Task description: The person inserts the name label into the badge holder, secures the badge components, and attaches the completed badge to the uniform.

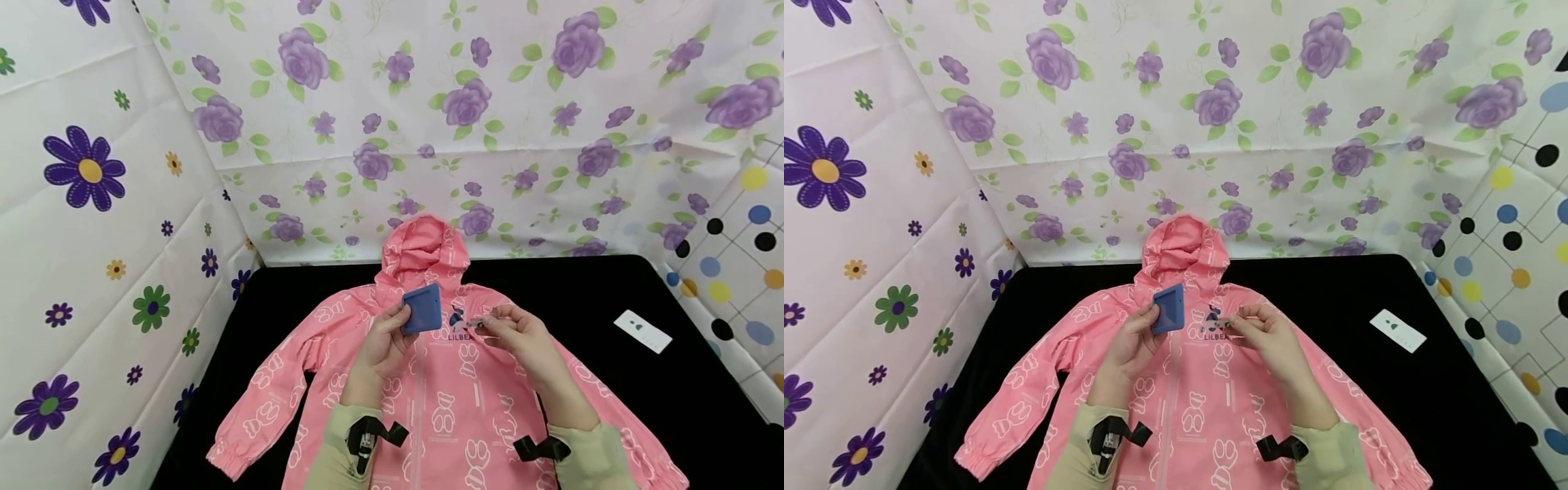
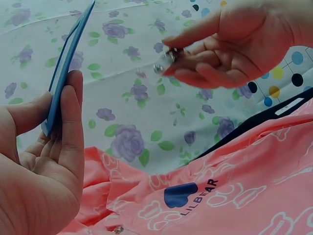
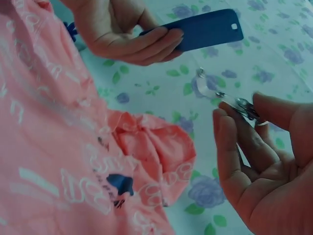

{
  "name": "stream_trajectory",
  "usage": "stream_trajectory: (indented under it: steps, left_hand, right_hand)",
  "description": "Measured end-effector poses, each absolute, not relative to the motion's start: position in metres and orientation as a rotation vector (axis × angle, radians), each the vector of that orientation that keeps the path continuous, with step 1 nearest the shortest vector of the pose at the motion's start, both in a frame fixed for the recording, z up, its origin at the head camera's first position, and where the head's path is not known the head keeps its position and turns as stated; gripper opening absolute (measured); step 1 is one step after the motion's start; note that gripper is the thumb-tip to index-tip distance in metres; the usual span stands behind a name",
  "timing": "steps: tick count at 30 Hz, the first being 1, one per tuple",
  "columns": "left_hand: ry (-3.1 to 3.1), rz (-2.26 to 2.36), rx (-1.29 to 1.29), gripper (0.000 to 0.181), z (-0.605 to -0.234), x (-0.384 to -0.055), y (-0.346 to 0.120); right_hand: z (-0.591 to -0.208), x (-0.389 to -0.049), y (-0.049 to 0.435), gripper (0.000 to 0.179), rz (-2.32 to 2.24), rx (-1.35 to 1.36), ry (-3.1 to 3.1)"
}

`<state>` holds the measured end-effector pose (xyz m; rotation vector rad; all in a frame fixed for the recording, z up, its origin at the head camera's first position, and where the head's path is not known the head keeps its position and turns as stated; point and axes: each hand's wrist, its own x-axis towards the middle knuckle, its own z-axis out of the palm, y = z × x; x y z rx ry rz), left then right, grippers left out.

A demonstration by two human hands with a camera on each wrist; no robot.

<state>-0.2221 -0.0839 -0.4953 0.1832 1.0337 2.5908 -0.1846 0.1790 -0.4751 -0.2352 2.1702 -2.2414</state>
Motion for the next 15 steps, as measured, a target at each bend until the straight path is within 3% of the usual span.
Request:
stream_trajectory:
  steps: [15]
  left_hand:
    - [1.036,2.584,0.15,0.021,-0.496,-0.223,-0.082]
  right_hand:
    - [-0.52,-0.196,0.195,0.03,-1.806,-0.139,2.257]
